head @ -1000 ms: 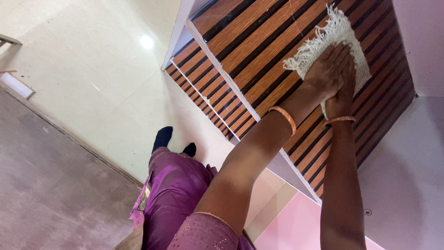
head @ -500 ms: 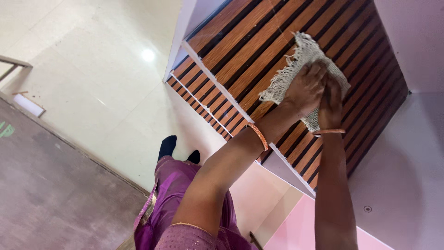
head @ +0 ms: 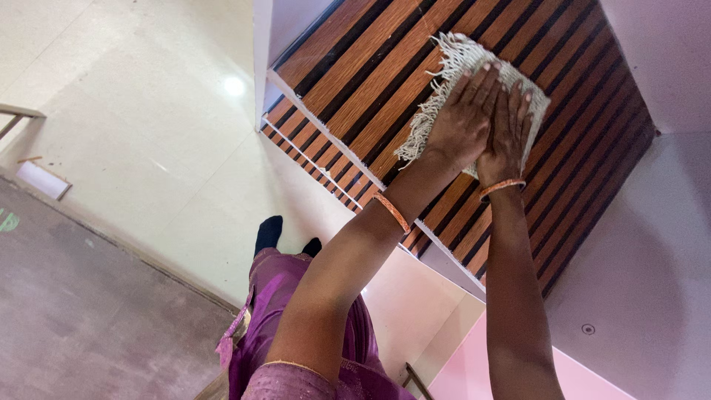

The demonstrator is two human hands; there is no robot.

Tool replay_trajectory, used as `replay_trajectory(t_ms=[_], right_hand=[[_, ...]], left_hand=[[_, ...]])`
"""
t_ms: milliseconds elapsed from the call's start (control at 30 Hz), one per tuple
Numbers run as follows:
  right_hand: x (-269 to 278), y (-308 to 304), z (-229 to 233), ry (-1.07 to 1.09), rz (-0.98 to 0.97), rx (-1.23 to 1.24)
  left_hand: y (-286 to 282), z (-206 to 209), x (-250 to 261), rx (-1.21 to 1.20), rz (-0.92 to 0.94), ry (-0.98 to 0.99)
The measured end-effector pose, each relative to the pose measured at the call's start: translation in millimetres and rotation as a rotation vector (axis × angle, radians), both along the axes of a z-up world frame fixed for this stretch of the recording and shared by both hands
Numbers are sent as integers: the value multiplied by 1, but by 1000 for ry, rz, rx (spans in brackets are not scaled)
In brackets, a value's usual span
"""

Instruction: The person wipes a brown wooden cabinet and a tiled surface by hand with a cloth.

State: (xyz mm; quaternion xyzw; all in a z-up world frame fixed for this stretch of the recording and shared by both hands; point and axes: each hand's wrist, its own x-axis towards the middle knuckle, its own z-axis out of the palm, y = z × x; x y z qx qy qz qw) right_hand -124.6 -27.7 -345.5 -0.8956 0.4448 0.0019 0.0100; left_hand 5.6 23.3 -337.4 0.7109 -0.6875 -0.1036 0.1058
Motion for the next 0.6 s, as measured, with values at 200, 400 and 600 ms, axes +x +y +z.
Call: replay_trajectory(t_ms=[200, 400, 600], right_hand=[[65, 3, 22, -42, 58, 180], [107, -1, 15, -32, 201, 131], [102, -17, -3, -96, 207, 14]], left_hand=[[19, 15, 47, 28, 166, 1], [19, -3, 80, -60, 342, 41], [5, -7, 84, -171, 363, 70]])
